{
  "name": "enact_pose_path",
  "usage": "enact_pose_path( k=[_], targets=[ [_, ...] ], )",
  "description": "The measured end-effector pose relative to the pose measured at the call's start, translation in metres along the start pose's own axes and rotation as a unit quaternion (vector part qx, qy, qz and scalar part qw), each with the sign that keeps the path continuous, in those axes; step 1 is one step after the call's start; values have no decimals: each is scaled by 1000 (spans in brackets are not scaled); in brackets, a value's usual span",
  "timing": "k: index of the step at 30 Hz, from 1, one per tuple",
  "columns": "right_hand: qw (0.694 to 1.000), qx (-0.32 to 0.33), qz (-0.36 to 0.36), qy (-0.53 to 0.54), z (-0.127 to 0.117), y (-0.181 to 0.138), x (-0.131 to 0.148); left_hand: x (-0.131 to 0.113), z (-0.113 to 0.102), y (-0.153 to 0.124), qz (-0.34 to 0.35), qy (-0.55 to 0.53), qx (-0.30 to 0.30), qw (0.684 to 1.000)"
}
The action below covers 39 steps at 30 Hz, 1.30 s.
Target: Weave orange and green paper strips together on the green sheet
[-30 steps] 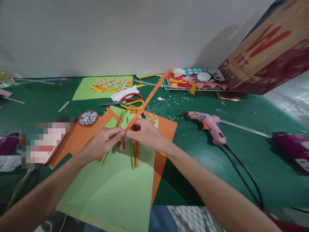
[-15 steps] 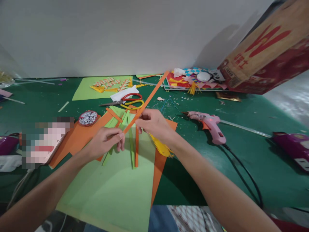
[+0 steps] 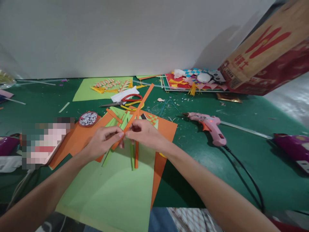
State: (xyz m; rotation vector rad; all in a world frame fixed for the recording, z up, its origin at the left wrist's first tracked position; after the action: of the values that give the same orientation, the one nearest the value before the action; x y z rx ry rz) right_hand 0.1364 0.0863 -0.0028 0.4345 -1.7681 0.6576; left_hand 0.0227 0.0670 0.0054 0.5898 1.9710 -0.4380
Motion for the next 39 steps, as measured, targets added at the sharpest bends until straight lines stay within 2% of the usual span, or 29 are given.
enact_pose_path(
  k=[11,24,31,39],
  targets=[
    [998,5,-12,63,1,1,-1,-2,-3,0,3,48,-24,999],
    [992,-13,-22,121,2,4,-6,-1,2,1,-11,45,5,999],
    [998,-5,-3,64,-3,0,-3,2,4,0,-31,-59,20,998],
    [998,25,-4,54,2,2,-6,2,2,1,-44,-13,15,999]
  ],
)
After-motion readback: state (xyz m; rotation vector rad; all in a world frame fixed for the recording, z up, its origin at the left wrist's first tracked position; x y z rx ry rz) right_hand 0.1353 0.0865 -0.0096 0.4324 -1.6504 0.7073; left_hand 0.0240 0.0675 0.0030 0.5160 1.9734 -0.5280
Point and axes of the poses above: each hand's wrist, its own y-axis towards the middle knuckle, its own z-axis out of the palm, x = y × z, the point moved 7 cm from there along y, towards the middle knuckle, and after that the axes turned 10 degrees about x, right-handed, at the moved point
